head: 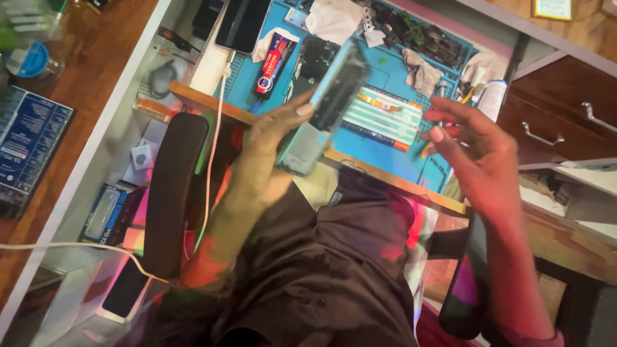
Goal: The person applies adhesive tape to a smartphone battery and then handles the phone's metal frame, inspecting its interior surfaces. The work occurs at a cluttered electronics repair bench with tools and parts visible.
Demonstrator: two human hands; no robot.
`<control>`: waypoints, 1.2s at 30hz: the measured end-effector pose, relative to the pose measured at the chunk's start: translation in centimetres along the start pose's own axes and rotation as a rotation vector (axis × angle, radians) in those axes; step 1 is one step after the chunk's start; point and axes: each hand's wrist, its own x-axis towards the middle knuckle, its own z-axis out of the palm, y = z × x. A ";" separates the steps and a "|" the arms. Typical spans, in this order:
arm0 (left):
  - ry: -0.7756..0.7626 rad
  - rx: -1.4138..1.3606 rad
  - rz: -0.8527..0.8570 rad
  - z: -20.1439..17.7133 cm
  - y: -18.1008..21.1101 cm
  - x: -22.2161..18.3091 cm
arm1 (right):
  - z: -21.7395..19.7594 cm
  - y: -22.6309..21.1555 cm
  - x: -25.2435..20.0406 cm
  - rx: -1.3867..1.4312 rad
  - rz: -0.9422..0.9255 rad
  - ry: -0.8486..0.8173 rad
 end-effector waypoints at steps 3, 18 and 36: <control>-0.096 -0.277 -0.144 2.0 -1.1 -0.7 | 1.4 -2.0 -0.5 0.045 -0.082 -0.041; -0.199 -0.271 -0.084 7.2 -2.3 -3.6 | 1.0 -3.6 -0.7 -0.244 -0.551 0.231; -0.043 0.110 0.115 5.3 -2.1 -2.3 | 3.1 -1.6 5.1 -0.907 -0.988 0.189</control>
